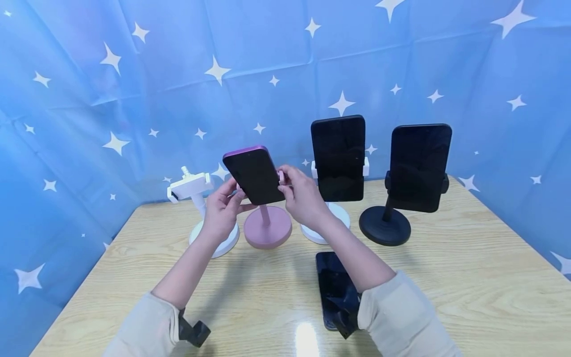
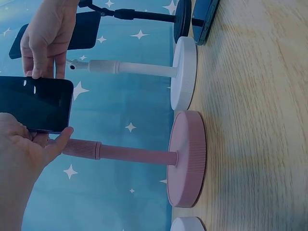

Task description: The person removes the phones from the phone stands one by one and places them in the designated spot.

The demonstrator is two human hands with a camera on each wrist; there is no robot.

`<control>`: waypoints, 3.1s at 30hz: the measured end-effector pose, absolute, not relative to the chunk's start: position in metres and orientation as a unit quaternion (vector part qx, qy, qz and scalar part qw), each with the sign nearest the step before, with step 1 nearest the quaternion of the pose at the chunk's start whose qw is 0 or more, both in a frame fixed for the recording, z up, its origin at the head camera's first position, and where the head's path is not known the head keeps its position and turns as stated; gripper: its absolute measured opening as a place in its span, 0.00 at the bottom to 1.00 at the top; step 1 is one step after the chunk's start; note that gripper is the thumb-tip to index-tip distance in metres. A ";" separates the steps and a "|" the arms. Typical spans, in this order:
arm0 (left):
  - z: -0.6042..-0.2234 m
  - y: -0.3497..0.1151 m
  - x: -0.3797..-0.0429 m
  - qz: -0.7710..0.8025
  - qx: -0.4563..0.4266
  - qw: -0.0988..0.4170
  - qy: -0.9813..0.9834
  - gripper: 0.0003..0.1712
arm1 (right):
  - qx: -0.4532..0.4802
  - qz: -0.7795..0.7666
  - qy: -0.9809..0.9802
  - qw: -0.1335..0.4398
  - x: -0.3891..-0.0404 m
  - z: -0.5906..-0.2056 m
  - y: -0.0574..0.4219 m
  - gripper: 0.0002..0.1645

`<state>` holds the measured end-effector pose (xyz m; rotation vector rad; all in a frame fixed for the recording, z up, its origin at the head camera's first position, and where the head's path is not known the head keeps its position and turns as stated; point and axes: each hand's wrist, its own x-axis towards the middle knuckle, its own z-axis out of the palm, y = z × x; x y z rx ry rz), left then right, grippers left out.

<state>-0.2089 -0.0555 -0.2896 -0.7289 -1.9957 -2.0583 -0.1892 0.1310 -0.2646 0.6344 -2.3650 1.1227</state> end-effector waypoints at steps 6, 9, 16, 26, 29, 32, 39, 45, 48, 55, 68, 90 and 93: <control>-0.294 -0.059 -0.206 -0.702 -0.251 0.088 -0.661 0.26 | 0.253 0.399 -0.846 0.248 -0.185 -0.271 0.131 0.17; -0.294 -0.061 -0.201 -0.703 -0.254 0.089 -0.658 0.26 | 0.259 0.392 -0.844 0.260 -0.180 -0.270 0.131 0.17; -0.286 -0.068 -0.182 -0.706 -0.300 0.097 -0.634 0.27 | 0.273 0.379 -0.843 0.269 -0.153 -0.257 0.132 0.19; -0.284 -0.073 -0.146 -0.704 -0.372 0.092 -0.598 0.25 | 0.288 0.373 -0.846 0.250 -0.114 -0.249 0.144 0.22; -0.287 -0.073 -0.138 -0.707 -0.395 0.086 -0.581 0.26 | 0.299 0.366 -0.843 0.255 -0.105 -0.250 0.146 0.23; -0.290 -0.073 -0.134 -0.715 -0.410 0.075 -0.562 0.26 | 0.309 0.368 -0.838 0.259 -0.098 -0.252 0.149 0.24; -0.296 -0.071 -0.130 -0.726 -0.422 0.054 -0.540 0.24 | 0.322 0.388 -0.825 0.256 -0.093 -0.259 0.153 0.25; -0.298 -0.069 -0.126 -0.726 -0.419 0.050 -0.543 0.24 | 0.331 0.407 -0.812 0.255 -0.091 -0.263 0.155 0.25; -0.299 -0.067 -0.124 -0.729 -0.415 0.046 -0.542 0.24 | 0.330 0.421 -0.807 0.252 -0.090 -0.265 0.156 0.25; -0.302 -0.067 -0.122 -0.718 -0.422 0.050 -0.551 0.24 | 0.323 0.447 -0.800 0.237 -0.086 -0.268 0.157 0.25; -0.299 -0.070 -0.122 -0.706 -0.425 0.037 -0.565 0.24 | 0.335 0.470 -0.782 0.235 -0.086 -0.269 0.157 0.28; -0.269 -0.084 -0.138 -0.529 -0.467 0.055 -0.706 0.44 | 0.295 0.362 -0.807 0.363 -0.074 -0.247 0.138 0.39; -0.262 -0.083 -0.150 -0.501 -0.515 0.027 -0.695 0.48 | 0.326 0.333 -0.753 0.465 -0.074 -0.240 0.113 0.44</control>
